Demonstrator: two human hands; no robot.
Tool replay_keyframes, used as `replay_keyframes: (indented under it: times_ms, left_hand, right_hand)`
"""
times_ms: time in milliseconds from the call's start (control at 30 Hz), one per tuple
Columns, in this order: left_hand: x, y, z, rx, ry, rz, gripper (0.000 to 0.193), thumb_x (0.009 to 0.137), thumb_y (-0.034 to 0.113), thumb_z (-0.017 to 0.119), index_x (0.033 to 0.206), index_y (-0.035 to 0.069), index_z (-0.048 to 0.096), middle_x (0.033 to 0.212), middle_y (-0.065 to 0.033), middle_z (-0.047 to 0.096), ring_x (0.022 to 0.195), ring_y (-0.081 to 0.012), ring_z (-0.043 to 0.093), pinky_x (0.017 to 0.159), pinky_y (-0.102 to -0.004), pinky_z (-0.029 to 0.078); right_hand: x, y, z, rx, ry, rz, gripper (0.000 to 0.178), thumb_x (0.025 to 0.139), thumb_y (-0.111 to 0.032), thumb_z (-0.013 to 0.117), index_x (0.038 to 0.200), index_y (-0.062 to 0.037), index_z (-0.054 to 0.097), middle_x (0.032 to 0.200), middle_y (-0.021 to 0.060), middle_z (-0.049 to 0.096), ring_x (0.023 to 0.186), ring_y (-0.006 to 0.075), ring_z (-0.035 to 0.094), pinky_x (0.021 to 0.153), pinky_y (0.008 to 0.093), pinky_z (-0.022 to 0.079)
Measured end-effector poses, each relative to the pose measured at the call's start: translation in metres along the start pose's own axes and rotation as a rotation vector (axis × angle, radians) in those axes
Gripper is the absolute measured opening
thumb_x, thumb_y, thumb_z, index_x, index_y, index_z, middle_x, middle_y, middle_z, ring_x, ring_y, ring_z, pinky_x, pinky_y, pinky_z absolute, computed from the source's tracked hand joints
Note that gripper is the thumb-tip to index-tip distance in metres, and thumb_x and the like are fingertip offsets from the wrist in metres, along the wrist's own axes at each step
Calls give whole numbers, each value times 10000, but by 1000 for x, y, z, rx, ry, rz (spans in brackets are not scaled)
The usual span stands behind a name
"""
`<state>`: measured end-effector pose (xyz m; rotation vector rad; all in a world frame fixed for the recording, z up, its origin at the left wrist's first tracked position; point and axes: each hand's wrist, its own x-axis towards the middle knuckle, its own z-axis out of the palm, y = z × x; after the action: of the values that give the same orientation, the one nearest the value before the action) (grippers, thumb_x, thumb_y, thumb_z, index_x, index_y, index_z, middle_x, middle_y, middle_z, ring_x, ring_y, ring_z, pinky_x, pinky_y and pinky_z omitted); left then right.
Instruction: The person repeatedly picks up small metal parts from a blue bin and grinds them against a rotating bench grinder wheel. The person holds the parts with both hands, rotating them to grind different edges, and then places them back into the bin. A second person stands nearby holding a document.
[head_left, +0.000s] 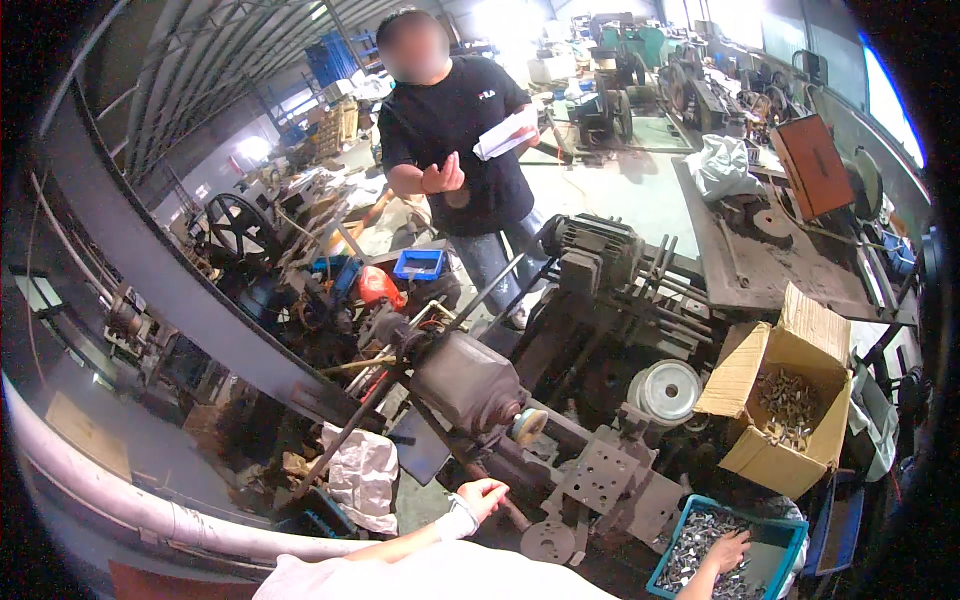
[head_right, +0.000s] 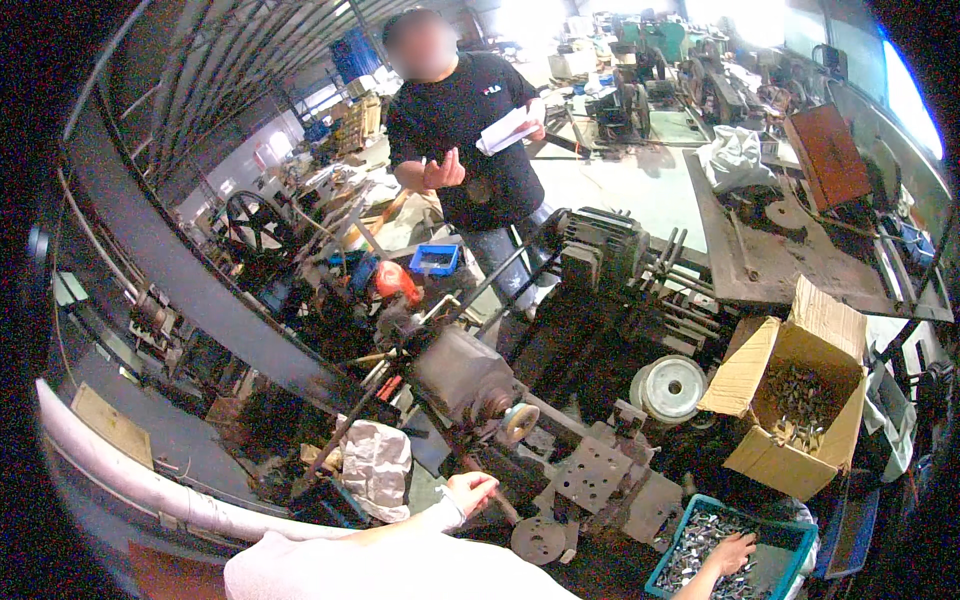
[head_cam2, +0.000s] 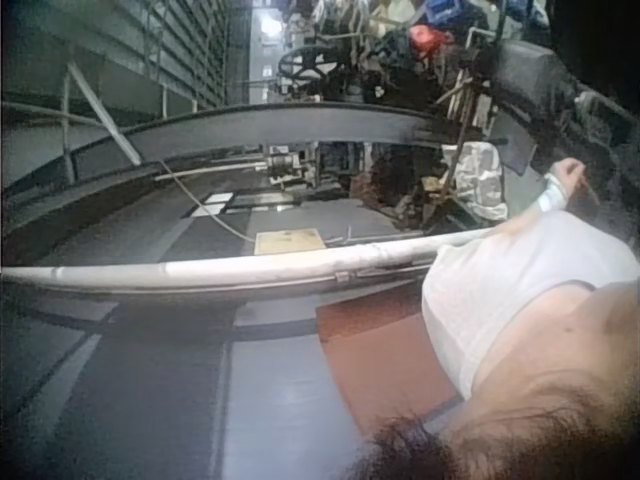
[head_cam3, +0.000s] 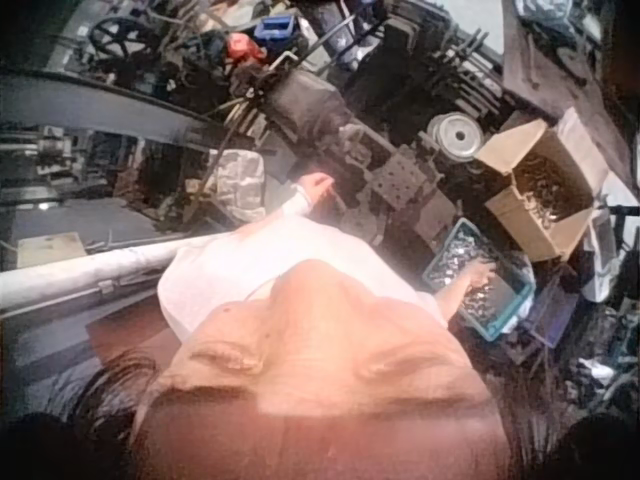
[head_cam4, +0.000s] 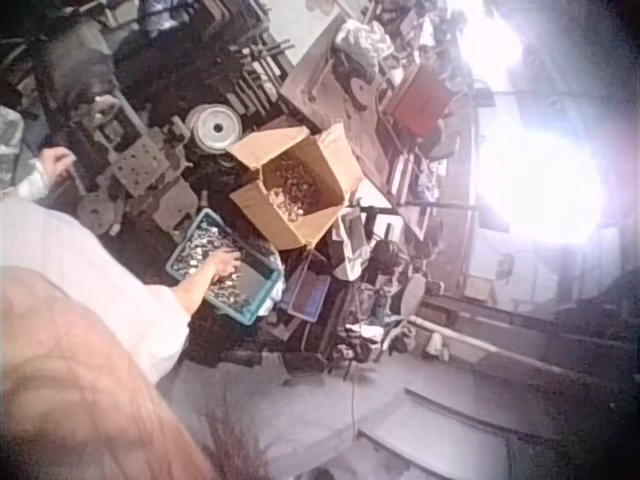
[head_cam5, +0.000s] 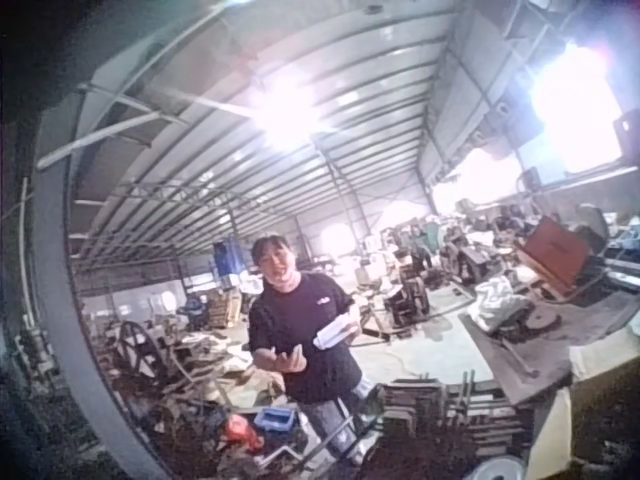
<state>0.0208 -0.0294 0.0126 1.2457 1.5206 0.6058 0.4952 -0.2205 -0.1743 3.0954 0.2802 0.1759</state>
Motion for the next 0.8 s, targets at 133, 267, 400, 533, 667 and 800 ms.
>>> replay_keyframes:
  times_ms: [133,267,400,533,667,800]
  left_hand:
    - [0,-5,-4,-12,13,-10,161,797,190,572,821,36,615,625,6,581,492,-50,480,470,-200,407]
    - [5,-17,-4,-53,-2,-6,154,793,182,575,820,36,615,627,1,585,487,-53,482,459,-205,407]
    - [7,-14,-3,-56,-13,-3,152,791,176,576,819,32,615,628,-10,591,480,-58,487,453,-207,408]
    - [-2,-13,-14,-80,0,19,154,787,176,581,822,29,615,631,-19,593,483,-64,492,457,-211,413]
    - [9,-10,-11,-19,-20,25,155,790,175,574,821,29,615,634,-18,595,490,-64,493,461,-217,415]
    - [9,-13,-16,-43,-54,64,155,793,174,568,821,29,614,634,-13,593,497,-62,493,466,-218,415]
  right_hand:
    - [2,8,7,118,-29,-29,321,813,-249,484,1102,-122,427,1019,130,456,745,320,578,553,417,485]
    - [-4,17,21,196,-18,-90,301,784,-171,530,1064,-98,447,1004,129,475,758,344,566,569,430,475]
    - [-4,25,35,314,134,-133,277,730,-120,540,1006,-120,565,941,144,556,751,340,568,624,422,454]
    - [4,23,37,644,-136,314,219,662,-182,622,871,-119,643,863,145,625,719,294,596,675,361,452]
    - [18,66,91,1942,-465,1010,276,759,-372,590,861,-127,513,596,55,495,406,140,421,290,232,262]
    - [1,75,57,2421,-450,1068,241,786,-282,556,856,-66,475,646,74,504,475,139,470,331,191,321]
